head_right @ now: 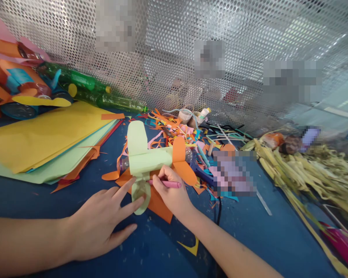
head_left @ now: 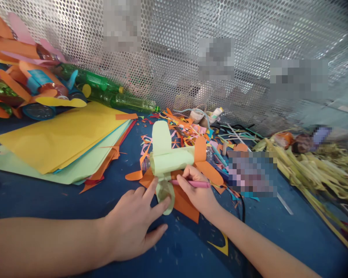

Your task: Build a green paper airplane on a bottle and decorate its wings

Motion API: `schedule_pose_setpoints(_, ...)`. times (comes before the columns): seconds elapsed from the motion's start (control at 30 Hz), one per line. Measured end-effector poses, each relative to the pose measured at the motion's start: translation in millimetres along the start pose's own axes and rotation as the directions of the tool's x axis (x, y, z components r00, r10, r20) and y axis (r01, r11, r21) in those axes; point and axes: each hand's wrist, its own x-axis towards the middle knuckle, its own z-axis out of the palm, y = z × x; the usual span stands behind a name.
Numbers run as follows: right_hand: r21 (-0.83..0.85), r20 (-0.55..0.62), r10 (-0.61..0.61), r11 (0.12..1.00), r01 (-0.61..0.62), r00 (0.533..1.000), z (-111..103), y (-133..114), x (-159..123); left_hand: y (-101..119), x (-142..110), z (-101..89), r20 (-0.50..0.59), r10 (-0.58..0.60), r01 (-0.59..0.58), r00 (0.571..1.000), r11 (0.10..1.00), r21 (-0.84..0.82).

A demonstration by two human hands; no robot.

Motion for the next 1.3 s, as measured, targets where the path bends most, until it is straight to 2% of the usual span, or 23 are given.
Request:
schedule_pose_setpoints(0.07,-0.043,-0.032,-0.012,0.999,0.011,0.999,-0.2,-0.5,0.1,0.0,-0.2,-0.4,0.006,0.004,-0.004,1.0,1.0,0.003)
schedule_pose_setpoints(0.23,0.007,0.006,-0.006,1.0,0.006,1.0,-0.2,1.6,-0.1,0.5,0.0,-2.0,0.022,0.005,-0.005,1.0,1.0,0.016)
schedule_pose_setpoints(0.47,-0.078,-0.05,-0.011,0.997,0.007,0.999,-0.2,0.1,0.0,0.2,0.5,-1.9,0.021,0.001,-0.001,1.0,1.0,0.011)
schedule_pose_setpoints(0.97,-0.051,-0.02,-0.018,0.999,0.017,1.0,0.0,2.5,-0.1,0.5,0.6,-2.8,0.027,0.006,-0.006,1.0,1.0,0.017)
schedule_pose_setpoints(1.17,0.019,0.032,-0.006,1.0,0.006,0.999,0.9,3.2,0.3,0.9,0.8,-3.9,0.032,0.008,-0.009,0.999,1.0,0.023)
schedule_pose_setpoints(1.3,0.005,0.004,-0.031,1.0,0.031,1.0,1.0,4.9,-0.4,0.4,0.7,-2.5,0.031,0.012,-0.012,0.999,1.0,0.025)
